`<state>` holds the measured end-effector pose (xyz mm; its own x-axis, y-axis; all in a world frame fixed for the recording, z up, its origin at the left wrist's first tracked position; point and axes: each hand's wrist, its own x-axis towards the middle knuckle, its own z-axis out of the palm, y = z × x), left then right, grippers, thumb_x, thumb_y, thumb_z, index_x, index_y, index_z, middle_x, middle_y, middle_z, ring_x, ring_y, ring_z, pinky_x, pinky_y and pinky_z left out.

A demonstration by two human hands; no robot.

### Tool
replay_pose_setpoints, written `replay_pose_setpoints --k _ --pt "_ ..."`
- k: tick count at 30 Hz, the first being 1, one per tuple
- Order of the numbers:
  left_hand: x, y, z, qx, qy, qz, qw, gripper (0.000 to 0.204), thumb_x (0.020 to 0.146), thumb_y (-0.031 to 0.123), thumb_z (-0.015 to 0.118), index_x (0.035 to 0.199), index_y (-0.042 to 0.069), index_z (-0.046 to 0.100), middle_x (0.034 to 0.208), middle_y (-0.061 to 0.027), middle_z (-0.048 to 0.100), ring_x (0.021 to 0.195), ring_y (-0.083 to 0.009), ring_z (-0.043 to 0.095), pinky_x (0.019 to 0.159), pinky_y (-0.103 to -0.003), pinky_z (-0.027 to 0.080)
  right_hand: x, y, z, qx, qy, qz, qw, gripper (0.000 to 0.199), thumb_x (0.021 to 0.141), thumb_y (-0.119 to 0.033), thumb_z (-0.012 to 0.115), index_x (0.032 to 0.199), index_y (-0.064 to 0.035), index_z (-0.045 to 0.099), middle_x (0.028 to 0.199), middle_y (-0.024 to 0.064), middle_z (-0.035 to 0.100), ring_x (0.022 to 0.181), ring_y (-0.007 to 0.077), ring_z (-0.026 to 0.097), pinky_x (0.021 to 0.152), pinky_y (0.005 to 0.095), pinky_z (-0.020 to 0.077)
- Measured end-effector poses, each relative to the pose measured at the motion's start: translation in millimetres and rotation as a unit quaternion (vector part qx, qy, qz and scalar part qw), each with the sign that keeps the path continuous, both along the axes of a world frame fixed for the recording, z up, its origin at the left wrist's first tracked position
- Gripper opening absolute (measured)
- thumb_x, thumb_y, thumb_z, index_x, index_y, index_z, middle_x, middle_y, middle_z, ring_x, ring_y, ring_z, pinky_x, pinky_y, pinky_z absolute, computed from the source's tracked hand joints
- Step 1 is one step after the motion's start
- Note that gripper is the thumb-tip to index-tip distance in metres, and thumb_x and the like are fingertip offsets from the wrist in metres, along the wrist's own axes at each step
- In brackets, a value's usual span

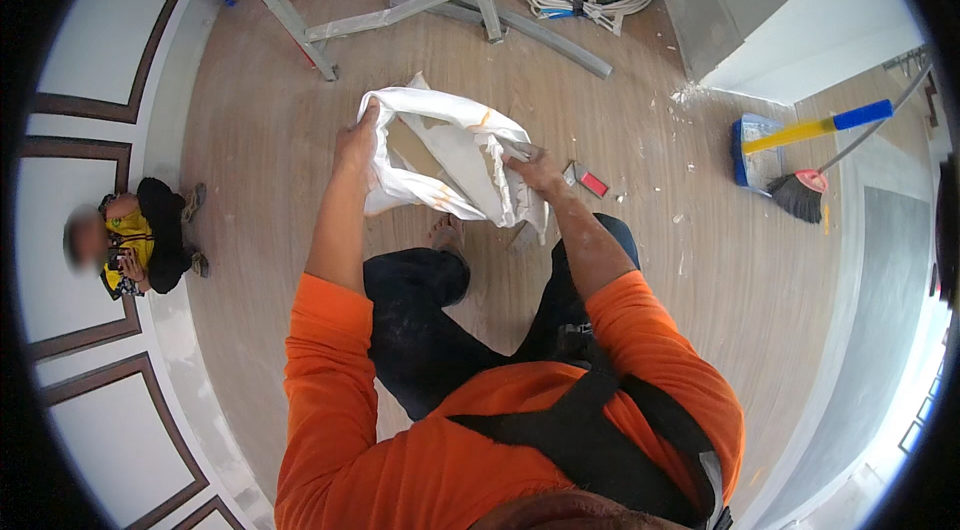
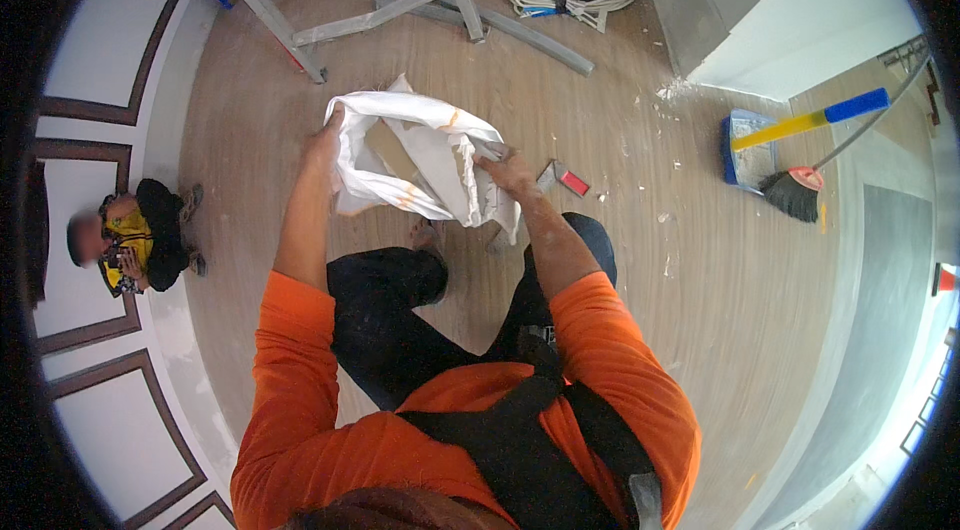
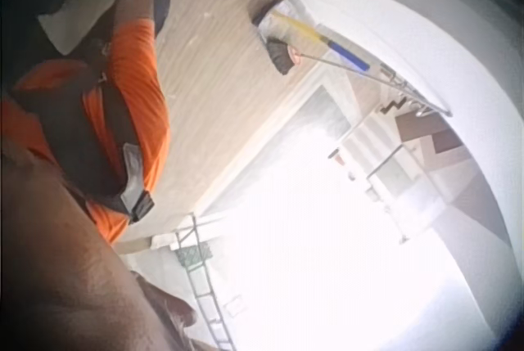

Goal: The person walks through a hallway carrying a white cloth and a pink bucket, then enters a construction area. They kneel on the floor and use the cloth to pick up small pieces of debris and dust, placing them into the cloth.

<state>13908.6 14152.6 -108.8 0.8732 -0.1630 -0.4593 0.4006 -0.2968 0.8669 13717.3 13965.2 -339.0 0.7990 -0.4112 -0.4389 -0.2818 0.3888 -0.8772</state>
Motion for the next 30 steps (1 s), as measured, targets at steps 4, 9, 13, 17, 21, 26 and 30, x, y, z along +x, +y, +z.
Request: replay_pose_setpoints --k 4,9,13,17,21,26,30 --pt "6 23 1 0.187 -0.049 -0.082 0.978 0.084 0.087 0.061 0.064 0.130 -0.011 0.054 0.124 -0.0250 0.061 0.109 -0.0360 0.064 0.091 -0.044 0.050 25 -5 41 -0.261 0.071 0.139 0.953 0.064 0.086 -0.049 0.069 0.128 -0.0015 0.061 0.118 0.0239 0.066 0.107 0.0362 0.066 0.094 0.0434 0.0506" --pt "29 36 -26 0.072 0.016 -0.016 0.997 0.086 0.094 0.063 0.051 0.144 -0.005 0.038 0.140 -0.0222 0.051 0.124 -0.0358 0.055 0.102 -0.046 0.044 47 -13 21 -0.422 0.150 0.164 0.879 0.058 0.085 -0.051 0.069 0.124 -0.0076 0.066 0.120 0.0204 0.065 0.108 0.0324 0.065 0.095 0.0406 0.0509" --pt "40 34 -45 -0.092 0.060 0.051 0.993 0.085 0.097 0.061 0.045 0.146 -0.008 0.033 0.148 -0.0257 0.040 0.133 -0.0350 0.047 0.106 -0.043 0.042 36 -50 11 -0.287 0.122 0.222 0.924 0.062 0.085 -0.051 0.070 0.127 -0.0065 0.064 0.122 0.0183 0.066 0.107 0.0312 0.066 0.096 0.0405 0.0509" --pt "41 32 -30 -0.112 0.041 0.111 0.987 0.080 0.099 0.058 0.044 0.144 -0.007 0.036 0.143 -0.0227 0.047 0.128 -0.0337 0.051 0.103 -0.041 0.044 -2 -69 50 -0.069 0.175 0.236 0.953 0.045 0.087 -0.041 0.072 0.116 -0.0074 0.070 0.101 0.0097 0.072 0.088 0.0226 0.068 0.079 0.0351 0.0543" --pt "32 8 -11 -0.105 0.045 0.098 0.989 0.081 0.097 0.060 0.046 0.141 -0.007 0.041 0.133 -0.0206 0.055 0.115 -0.0325 0.059 0.097 -0.042 0.047 -31 -68 25 -0.032 0.128 0.236 0.963 0.042 0.088 -0.035 0.073 0.112 -0.0010 0.069 0.098 0.0089 0.071 0.082 0.0204 0.067 0.076 0.0326 0.0541" --pt "49 13 -28 0.000 0.023 -0.016 1.000 0.080 0.095 0.057 0.055 0.137 -0.009 0.044 0.130 -0.0203 0.057 0.112 -0.0310 0.059 0.094 -0.044 0.048 -14 -37 24 0.143 -0.029 0.055 0.988 0.041 0.094 -0.028 0.066 0.114 0.0077 0.064 0.101 0.0115 0.070 0.084 0.0203 0.068 0.077 0.0340 0.0537" --pt "26 17 -16 0.035 0.031 -0.107 0.993 0.076 0.094 0.052 0.060 0.139 -0.007 0.044 0.132 -0.0215 0.056 0.114 -0.0310 0.058 0.095 -0.044 0.047 11 -10 52 0.245 -0.061 -0.009 0.968 0.040 0.098 -0.029 0.060 0.116 0.0071 0.063 0.105 0.0119 0.070 0.087 0.0206 0.068 0.077 0.0328 0.0533"
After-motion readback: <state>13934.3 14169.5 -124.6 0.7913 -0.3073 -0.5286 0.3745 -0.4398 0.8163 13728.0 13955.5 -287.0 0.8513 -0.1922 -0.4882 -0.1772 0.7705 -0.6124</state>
